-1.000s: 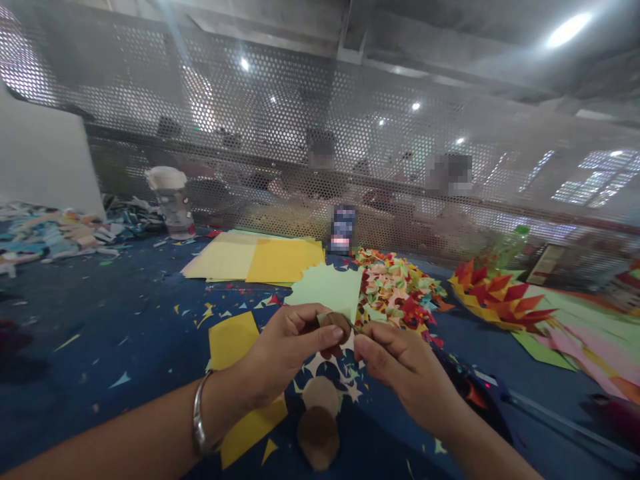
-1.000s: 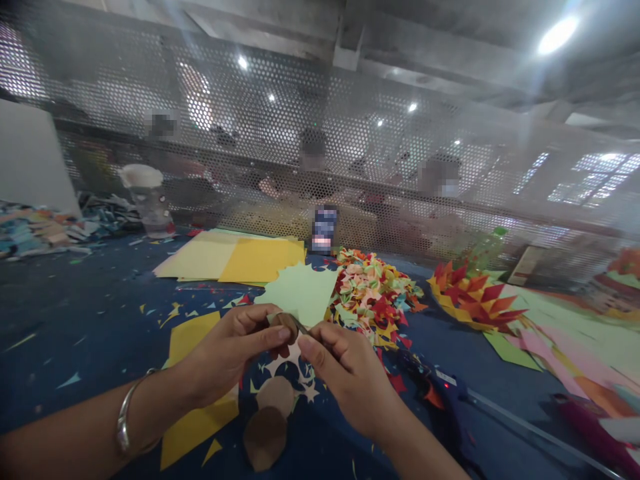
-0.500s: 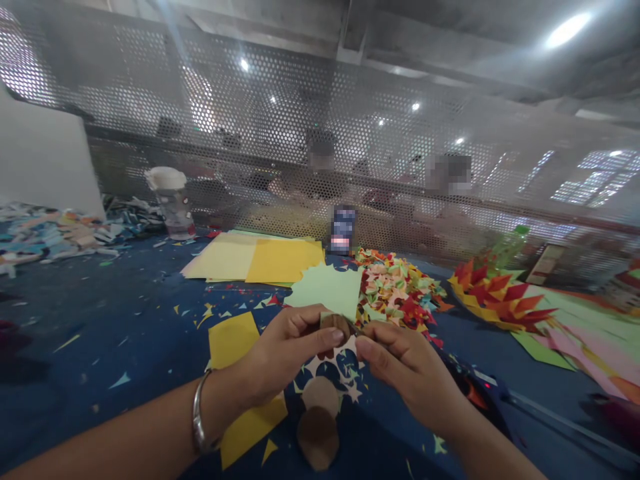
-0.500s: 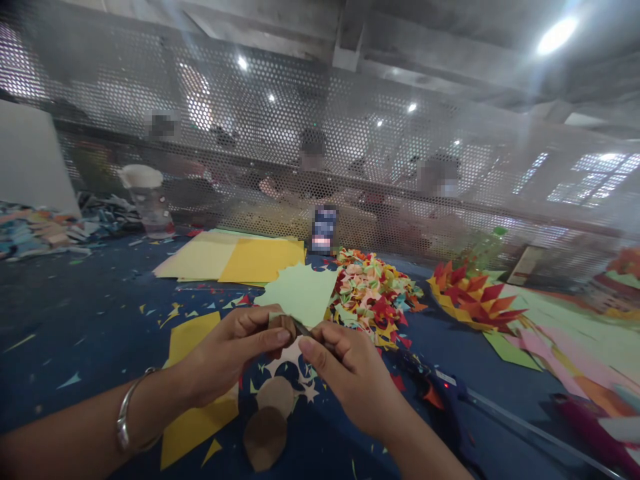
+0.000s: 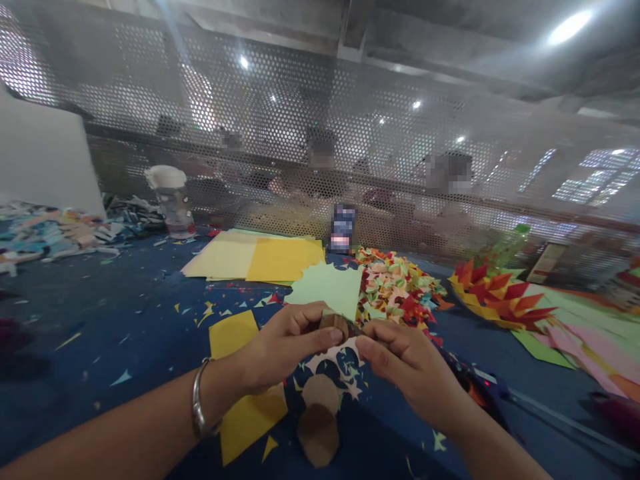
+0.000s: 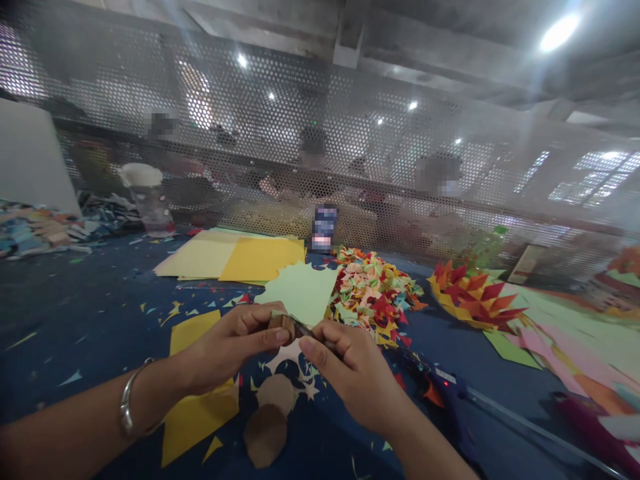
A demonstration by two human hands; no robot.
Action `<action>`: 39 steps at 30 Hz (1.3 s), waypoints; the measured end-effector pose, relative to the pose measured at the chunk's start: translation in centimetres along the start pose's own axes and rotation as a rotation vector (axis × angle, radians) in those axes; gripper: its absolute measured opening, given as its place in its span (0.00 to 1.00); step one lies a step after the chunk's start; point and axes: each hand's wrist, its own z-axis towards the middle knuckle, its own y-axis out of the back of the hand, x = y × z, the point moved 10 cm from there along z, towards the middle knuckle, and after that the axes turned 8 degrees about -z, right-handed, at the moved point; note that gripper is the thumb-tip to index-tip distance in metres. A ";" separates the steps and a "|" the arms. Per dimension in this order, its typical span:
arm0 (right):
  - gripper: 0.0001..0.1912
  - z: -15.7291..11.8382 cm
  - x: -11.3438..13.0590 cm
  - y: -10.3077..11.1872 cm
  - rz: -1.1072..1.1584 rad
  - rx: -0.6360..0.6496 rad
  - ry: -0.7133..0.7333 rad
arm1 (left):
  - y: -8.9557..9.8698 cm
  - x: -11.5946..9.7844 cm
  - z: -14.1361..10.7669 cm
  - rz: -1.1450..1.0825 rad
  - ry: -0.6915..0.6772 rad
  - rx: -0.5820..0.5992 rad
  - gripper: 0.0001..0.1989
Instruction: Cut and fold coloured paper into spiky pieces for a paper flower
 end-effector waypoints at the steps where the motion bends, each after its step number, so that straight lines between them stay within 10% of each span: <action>1: 0.17 0.0 0.1 0.0 -0.004 0.002 0.005 | 0.0 0.0 0.0 0.004 0.002 0.005 0.09; 18: 0.13 0.5 -0.9 -0.3 0.116 -0.071 -0.016 | -1.7 0.5 -0.3 0.238 -0.005 0.097 0.12; 39: 0.13 0.4 -1.2 -0.2 0.208 -0.080 -0.062 | 1.0 1.3 -0.3 -0.284 0.060 -0.227 0.08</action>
